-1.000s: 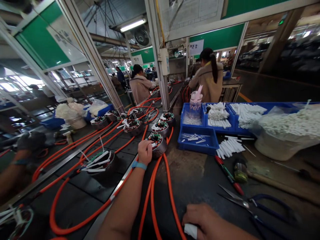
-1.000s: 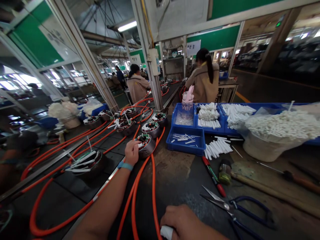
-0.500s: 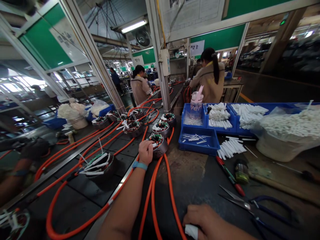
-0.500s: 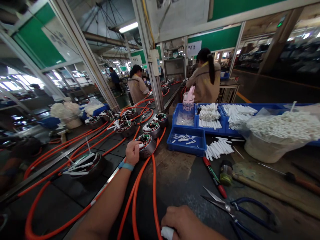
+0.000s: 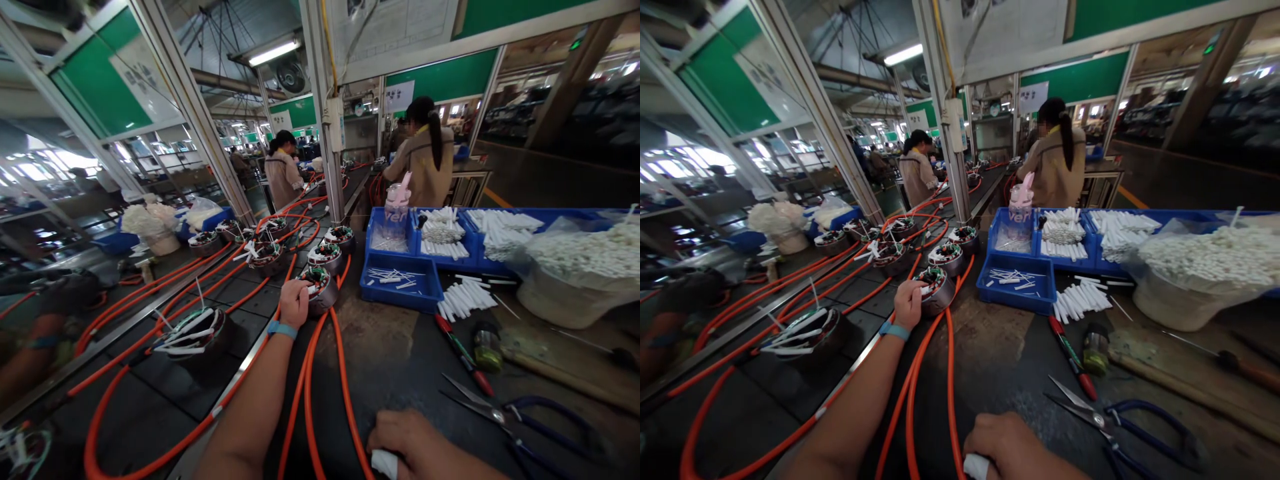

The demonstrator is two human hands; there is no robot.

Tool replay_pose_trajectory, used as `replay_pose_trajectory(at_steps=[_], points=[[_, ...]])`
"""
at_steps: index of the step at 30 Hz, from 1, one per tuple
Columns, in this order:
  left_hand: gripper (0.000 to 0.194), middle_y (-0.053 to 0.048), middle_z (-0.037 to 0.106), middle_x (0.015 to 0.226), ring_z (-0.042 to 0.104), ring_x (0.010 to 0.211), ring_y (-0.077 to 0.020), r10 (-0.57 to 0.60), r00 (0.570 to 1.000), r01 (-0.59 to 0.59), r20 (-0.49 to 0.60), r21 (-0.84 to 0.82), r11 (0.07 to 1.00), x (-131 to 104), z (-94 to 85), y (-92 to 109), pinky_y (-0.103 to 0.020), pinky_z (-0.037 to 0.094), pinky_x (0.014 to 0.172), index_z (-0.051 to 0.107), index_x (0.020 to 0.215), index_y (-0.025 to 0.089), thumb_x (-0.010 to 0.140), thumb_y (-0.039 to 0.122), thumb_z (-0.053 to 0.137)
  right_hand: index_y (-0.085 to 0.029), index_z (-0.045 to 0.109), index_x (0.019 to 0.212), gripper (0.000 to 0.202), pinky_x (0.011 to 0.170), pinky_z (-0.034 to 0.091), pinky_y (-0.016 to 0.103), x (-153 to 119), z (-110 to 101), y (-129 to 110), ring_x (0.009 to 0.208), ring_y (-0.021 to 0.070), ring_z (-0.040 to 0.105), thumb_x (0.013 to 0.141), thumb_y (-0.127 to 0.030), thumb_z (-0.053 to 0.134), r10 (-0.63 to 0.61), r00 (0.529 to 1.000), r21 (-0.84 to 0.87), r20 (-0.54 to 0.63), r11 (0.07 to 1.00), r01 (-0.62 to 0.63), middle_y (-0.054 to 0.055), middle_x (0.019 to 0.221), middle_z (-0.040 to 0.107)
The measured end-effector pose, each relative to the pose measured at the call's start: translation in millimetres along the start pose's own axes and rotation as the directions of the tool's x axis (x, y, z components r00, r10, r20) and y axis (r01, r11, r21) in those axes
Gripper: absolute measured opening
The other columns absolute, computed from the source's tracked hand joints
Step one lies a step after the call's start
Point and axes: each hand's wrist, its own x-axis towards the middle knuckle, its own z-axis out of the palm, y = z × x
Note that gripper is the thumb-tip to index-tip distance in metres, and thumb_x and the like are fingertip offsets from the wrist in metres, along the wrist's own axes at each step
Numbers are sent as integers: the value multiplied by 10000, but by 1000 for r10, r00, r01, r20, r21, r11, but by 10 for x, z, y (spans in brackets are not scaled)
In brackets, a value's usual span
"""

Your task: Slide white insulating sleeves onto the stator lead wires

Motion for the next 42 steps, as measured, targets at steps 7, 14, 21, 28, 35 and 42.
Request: replay_pose_trajectory(at_steps=[7,14,21,28,35,42], points=[[339,-69,657,849,595,846,-194,12,1000,-12,0,-4,1000,8,0,-17,-353,450,809,634,856,190,911,326,329,-182,627,861,173,564,309,217,-10,17,14,662,112,523,846,-253,470,28,999,-23,24,999,-28,16,772,590],[327,-67,655,831,592,824,-196,37,999,-37,-8,-5,999,18,-9,-12,-351,447,793,634,851,188,907,315,338,-179,632,847,186,541,294,211,-4,-2,4,634,111,512,832,-259,464,4,1000,-16,-3,1000,-4,19,753,586],[331,-68,656,834,592,833,-199,46,999,-46,-18,1,999,20,-12,-12,-353,446,804,636,846,190,906,317,337,-180,635,833,200,541,299,212,6,-15,-10,640,112,524,836,-251,448,-5,1000,-48,6,999,5,21,738,593],[332,-68,659,827,594,827,-196,59,998,-59,-29,-14,998,40,-24,14,-352,449,803,634,842,176,905,310,336,-180,631,831,175,544,296,205,2,-4,9,641,107,521,825,-243,467,-12,1000,-28,-6,1000,12,14,739,588],[335,-68,654,793,596,794,-197,61,998,-61,-34,-22,998,72,-38,59,-349,454,772,625,818,180,904,311,329,-182,625,844,153,554,302,203,10,-59,-50,658,109,529,824,-223,480,16,1000,-62,24,998,-15,11,756,594],[338,-69,657,805,597,813,-200,50,998,-50,-32,-17,999,73,-38,58,-355,456,791,624,820,186,903,321,325,-179,637,859,162,552,302,199,1,-20,0,647,108,520,811,-218,487,6,1000,-20,1,1000,-6,14,755,591]])
